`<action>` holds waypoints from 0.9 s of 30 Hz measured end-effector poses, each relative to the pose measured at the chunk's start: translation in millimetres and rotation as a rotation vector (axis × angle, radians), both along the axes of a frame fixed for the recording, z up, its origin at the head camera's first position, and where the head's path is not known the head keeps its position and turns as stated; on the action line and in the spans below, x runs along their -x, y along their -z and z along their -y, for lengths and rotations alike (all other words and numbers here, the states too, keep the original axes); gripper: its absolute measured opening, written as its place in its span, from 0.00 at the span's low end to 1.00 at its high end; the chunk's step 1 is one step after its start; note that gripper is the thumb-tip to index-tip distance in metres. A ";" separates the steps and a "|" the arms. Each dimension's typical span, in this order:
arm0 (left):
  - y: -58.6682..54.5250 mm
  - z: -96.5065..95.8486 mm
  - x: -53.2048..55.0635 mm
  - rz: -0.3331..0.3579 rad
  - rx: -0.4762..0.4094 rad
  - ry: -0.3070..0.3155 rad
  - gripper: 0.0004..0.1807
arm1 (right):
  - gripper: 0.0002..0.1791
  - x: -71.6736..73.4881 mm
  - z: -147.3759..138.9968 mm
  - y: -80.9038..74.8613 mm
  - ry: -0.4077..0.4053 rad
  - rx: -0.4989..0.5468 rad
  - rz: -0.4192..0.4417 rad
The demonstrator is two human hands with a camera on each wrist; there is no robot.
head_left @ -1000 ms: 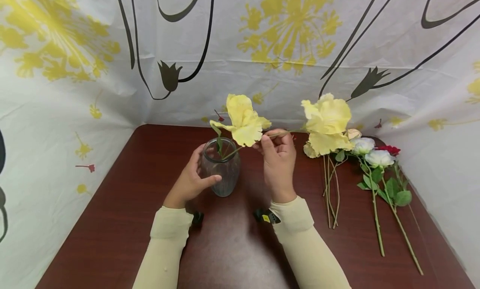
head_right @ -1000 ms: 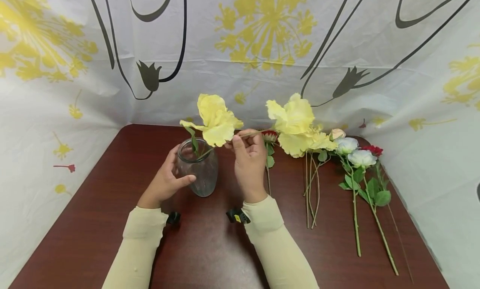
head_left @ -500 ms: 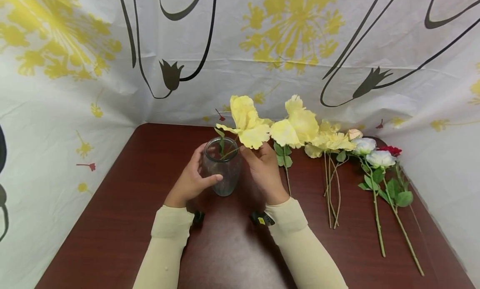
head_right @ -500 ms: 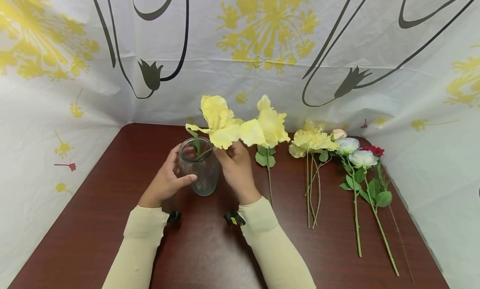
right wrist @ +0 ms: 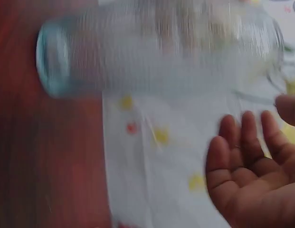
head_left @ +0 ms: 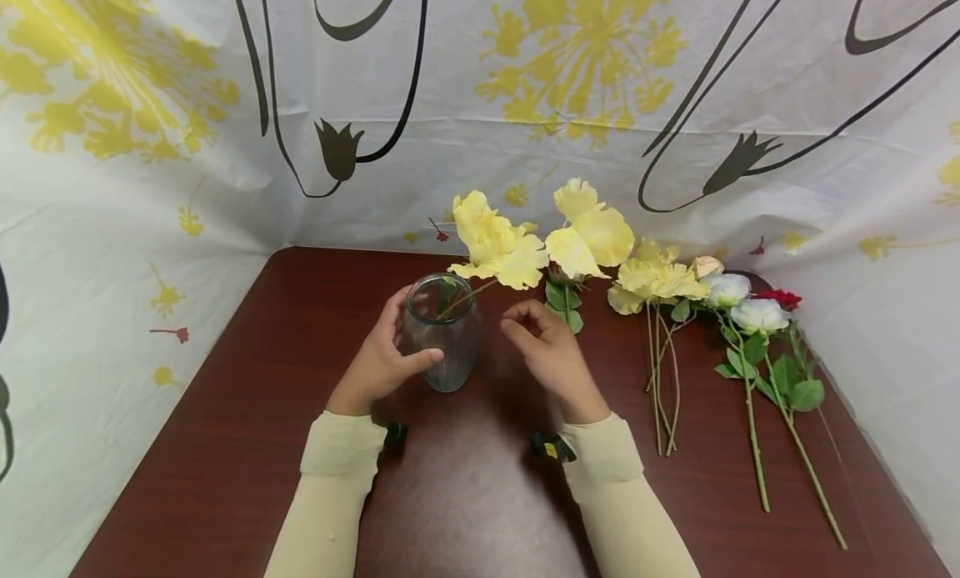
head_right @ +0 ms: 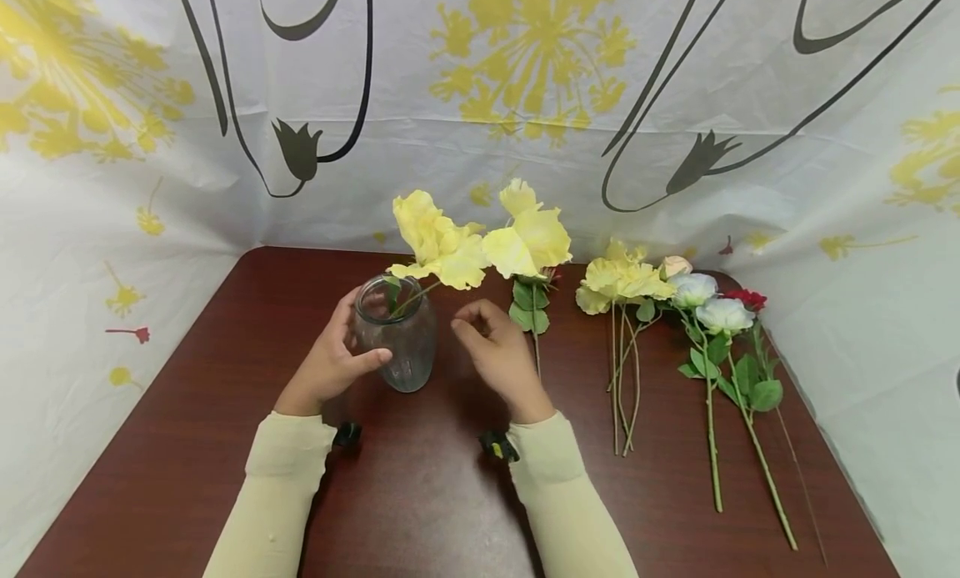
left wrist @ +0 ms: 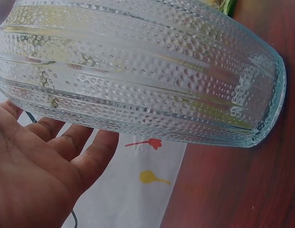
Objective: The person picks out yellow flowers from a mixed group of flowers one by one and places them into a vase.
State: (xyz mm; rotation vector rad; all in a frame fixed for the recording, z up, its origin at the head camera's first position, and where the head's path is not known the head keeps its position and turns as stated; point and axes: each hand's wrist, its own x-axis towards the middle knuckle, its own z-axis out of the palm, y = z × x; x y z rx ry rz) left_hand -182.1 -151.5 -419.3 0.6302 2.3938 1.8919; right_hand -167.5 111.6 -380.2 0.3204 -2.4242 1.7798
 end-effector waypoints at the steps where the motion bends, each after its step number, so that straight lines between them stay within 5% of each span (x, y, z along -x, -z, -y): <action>1: 0.3 0.4 -0.3 -0.002 0.000 -0.002 0.52 | 0.08 0.0 -7.7 -0.9 0.024 -0.021 -0.014; 5: 0.8 0.7 -0.9 -0.011 0.009 -0.003 0.51 | 0.11 -2.2 -45.5 -4.7 0.186 -0.064 -0.062; 10: 1.2 -0.4 -0.7 -0.008 0.013 0.005 0.51 | 0.17 -7.8 -95.0 -6.6 0.362 -0.120 0.028; 16: 0.7 -0.6 0.4 -0.001 0.010 0.004 0.51 | 0.25 -10.9 -150.7 8.5 0.382 -0.404 0.133; 27: -0.1 -0.2 -1.2 0.004 0.024 -0.001 0.51 | 0.31 -4.1 -187.2 39.8 0.339 -0.465 0.334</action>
